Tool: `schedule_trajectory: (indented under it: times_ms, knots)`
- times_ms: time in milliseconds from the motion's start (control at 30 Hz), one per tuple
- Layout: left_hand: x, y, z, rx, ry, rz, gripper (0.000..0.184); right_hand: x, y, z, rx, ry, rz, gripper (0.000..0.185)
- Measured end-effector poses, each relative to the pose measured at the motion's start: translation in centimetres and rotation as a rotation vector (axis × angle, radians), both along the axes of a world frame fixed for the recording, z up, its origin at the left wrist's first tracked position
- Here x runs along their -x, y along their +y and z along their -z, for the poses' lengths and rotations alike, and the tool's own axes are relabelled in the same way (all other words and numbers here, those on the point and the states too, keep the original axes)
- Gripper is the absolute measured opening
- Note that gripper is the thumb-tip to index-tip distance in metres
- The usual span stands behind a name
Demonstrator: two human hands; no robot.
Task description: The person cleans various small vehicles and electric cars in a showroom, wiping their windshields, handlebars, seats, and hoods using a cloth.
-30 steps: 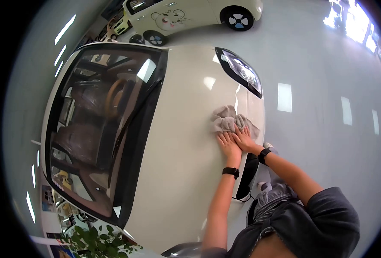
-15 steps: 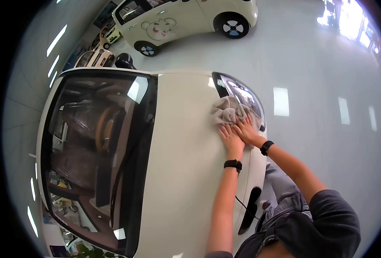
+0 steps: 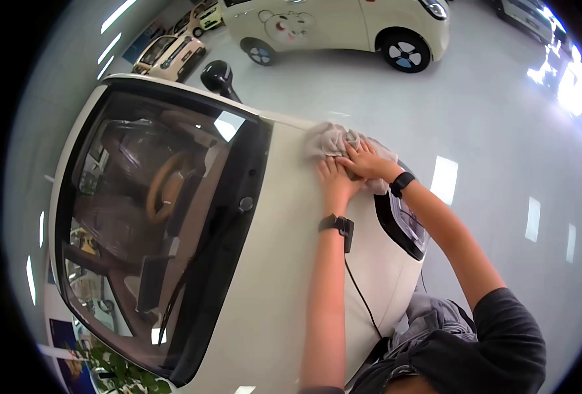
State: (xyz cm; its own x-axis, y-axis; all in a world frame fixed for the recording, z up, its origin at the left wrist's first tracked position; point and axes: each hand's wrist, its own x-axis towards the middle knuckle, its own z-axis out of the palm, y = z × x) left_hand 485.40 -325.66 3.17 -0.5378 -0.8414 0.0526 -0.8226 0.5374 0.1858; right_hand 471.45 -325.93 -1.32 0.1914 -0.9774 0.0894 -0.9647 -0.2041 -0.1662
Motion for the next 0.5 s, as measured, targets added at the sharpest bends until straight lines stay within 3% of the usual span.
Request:
schedule_trajectory:
  times_ms: [33, 133, 200, 267, 400, 500]
  knots:
    - [0.4, -0.7, -0.4, -0.015, 0.016, -0.019, 0.085, 0.8, -2.9, 4.5, 0.083, -0.031, 0.019, 0.038]
    - [1.0, -2.2, -0.7, 0.024, 0.036, -0.059, 0.085, 1.3, -5.9, 5.0, 0.075, -0.108, 0.033, 0.035]
    - [1.3, -2.9, -0.7, 0.071, 0.035, -0.072, 0.085, 1.0, -4.7, 0.3, -0.050, -0.144, 0.016, 0.034]
    - [1.6, -3.3, -0.6, 0.111, 0.037, -0.085, 0.085, 1.1, -5.3, -1.1, -0.178, -0.233, 0.048, 0.050]
    - [1.7, -3.7, 0.2, 0.218, 0.081, -0.070, 0.081, 1.3, -4.5, -3.7, -0.179, -0.098, -0.095, 0.061]
    - [1.5, -3.7, 0.4, 0.246, 0.134, -0.060, 0.078, 0.9, -3.9, -3.8, -0.151, -0.153, -0.064, 0.071]
